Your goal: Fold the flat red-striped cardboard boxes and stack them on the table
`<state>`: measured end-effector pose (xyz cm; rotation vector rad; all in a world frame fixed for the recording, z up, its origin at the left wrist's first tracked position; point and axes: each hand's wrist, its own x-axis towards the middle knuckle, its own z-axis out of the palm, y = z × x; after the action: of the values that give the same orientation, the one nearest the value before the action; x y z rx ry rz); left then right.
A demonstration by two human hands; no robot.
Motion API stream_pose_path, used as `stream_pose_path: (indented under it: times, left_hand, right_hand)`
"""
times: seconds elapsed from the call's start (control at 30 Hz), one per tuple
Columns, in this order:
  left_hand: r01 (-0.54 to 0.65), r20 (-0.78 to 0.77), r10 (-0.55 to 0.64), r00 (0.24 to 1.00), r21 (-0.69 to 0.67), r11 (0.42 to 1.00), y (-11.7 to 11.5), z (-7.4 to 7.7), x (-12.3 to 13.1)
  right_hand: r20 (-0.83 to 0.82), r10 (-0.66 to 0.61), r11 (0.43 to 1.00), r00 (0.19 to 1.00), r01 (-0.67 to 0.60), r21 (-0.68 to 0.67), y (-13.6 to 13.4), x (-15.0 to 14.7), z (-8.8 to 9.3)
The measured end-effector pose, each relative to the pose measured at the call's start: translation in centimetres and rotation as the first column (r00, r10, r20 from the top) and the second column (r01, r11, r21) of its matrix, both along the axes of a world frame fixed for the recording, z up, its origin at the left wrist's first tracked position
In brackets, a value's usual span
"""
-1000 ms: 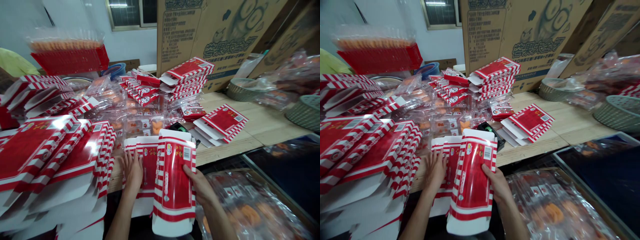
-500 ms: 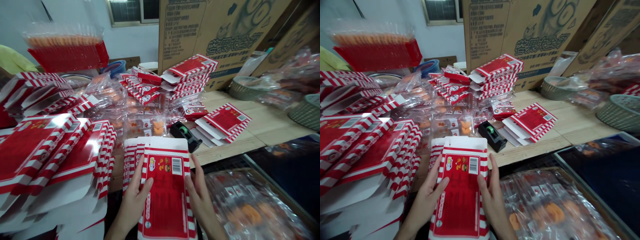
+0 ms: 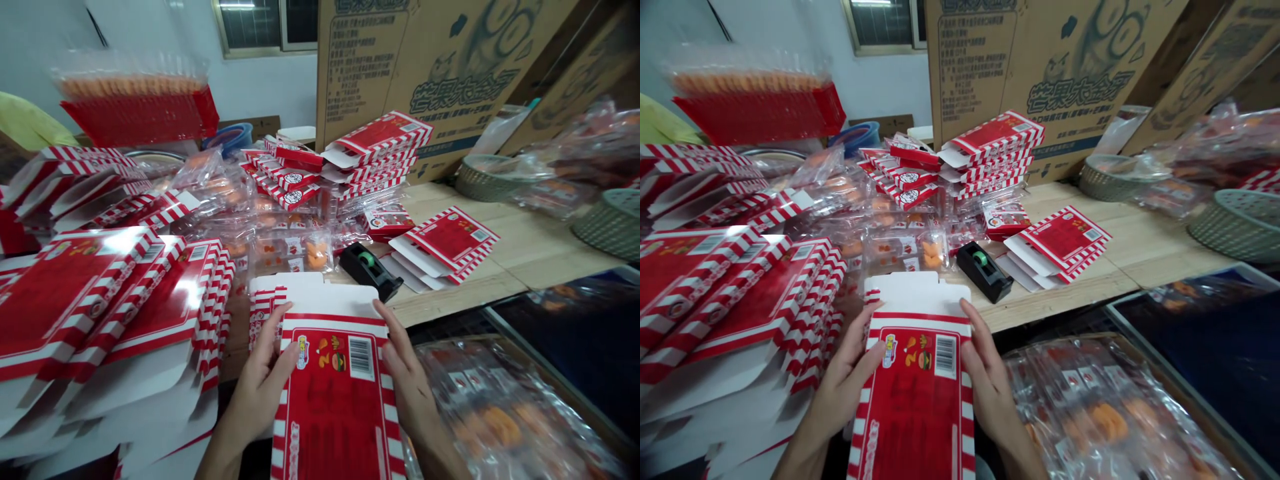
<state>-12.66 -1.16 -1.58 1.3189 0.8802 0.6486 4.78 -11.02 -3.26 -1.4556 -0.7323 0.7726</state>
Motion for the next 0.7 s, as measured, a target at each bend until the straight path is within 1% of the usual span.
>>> stream_pose_path:
  times: [0.07, 0.13, 0.2, 0.3, 0.33, 0.43, 0.53, 0.6, 0.7]
  left_hand:
    - [-0.002, -0.021, 0.002, 1.0, -0.012, 1.0, 0.0, 0.0, -0.3]
    - [-0.007, -0.044, 0.006, 0.999, -0.034, 0.999, -0.1, -0.1, -0.4]
    - [-0.013, -0.056, 0.011, 0.998, -0.051, 0.999, -0.2, -0.1, -0.5]
    - [-0.043, -0.071, 0.041, 0.997, -0.023, 0.999, -0.3, 0.1, -0.5]
    - [-0.047, -0.081, 0.046, 0.996, -0.012, 0.999, -0.3, 0.1, -0.5]
    - [-0.01, -0.121, 0.012, 0.993, 0.013, 1.0, -0.1, 0.2, -0.7]
    - [0.025, -0.169, -0.006, 0.986, 0.11, 0.994, -0.1, 0.2, -0.9]
    - [0.038, -0.196, -0.003, 0.981, 0.176, 0.984, -0.1, 0.2, -0.9]
    - [0.046, -0.222, 0.003, 0.975, 0.215, 0.976, -0.2, 0.2, -1.0]
  right_hand:
    - [-0.001, -0.079, 0.997, 0.997, 0.079, -0.023, 0.4, -0.1, 0.3]
    - [-0.016, -0.101, 0.994, 0.995, 0.1, -0.037, 0.7, -0.3, 0.3]
    - [-0.047, -0.085, 0.996, 0.995, 0.083, -0.044, 0.9, -0.5, 0.4]
    - [-0.079, -0.056, 0.997, 0.995, 0.052, -0.052, 1.3, -0.5, 0.7]
    - [-0.071, -0.044, 0.998, 0.996, 0.041, -0.046, 1.3, -0.4, 0.8]
    - [-0.027, 0.007, 1.0, 1.0, -0.008, -0.023, 1.4, -0.2, 1.2]
    - [-0.021, 0.045, 0.999, 0.999, -0.045, -0.024, 1.3, 0.3, 1.3]
    - [-0.015, 0.05, 0.999, 0.999, -0.05, 0.01, 1.3, 0.7, 1.5]
    - [0.013, 0.147, 0.987, 0.989, -0.147, 0.062, 1.4, 1.6, 2.1]
